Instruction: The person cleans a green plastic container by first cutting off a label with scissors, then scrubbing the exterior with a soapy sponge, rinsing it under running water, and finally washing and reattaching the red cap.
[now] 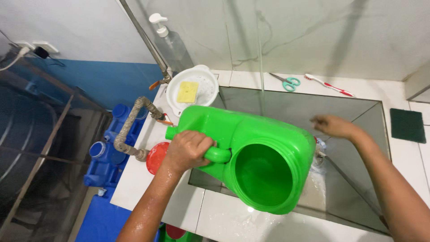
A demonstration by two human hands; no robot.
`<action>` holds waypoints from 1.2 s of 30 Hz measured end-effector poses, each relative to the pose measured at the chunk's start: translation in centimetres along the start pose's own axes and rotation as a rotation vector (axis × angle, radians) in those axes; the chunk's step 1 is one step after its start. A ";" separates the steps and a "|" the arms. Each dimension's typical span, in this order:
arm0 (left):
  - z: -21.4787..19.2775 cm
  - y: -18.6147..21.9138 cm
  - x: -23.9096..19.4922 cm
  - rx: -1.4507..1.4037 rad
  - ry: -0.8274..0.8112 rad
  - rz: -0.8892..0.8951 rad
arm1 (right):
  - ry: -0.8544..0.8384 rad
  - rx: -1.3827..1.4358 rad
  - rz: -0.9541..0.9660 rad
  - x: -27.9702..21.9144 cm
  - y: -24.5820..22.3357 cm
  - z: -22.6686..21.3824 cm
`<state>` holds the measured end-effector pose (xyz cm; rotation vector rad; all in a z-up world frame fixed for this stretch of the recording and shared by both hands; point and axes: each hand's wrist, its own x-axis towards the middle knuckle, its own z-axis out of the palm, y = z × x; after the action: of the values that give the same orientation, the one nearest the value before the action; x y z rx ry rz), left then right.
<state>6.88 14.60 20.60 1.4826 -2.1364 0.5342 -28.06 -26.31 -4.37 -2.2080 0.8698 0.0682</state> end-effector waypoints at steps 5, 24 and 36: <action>-1.8 0.4 1.7 0.114 0.036 0.023 | 0.275 -0.060 -0.035 -5.3 0.7 8.8; 22.3 1.0 -4.4 -0.689 -0.153 -1.231 | 0.127 0.452 0.024 11.8 -24.1 -4.5; 26.8 -2.9 -0.8 -0.953 -0.418 -1.281 | -0.033 0.387 0.180 12.3 -24.2 -3.8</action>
<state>5.40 -0.93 -1.39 1.9265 -0.8987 -1.1267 -4.78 -23.97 9.83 -1.7630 0.9717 0.0196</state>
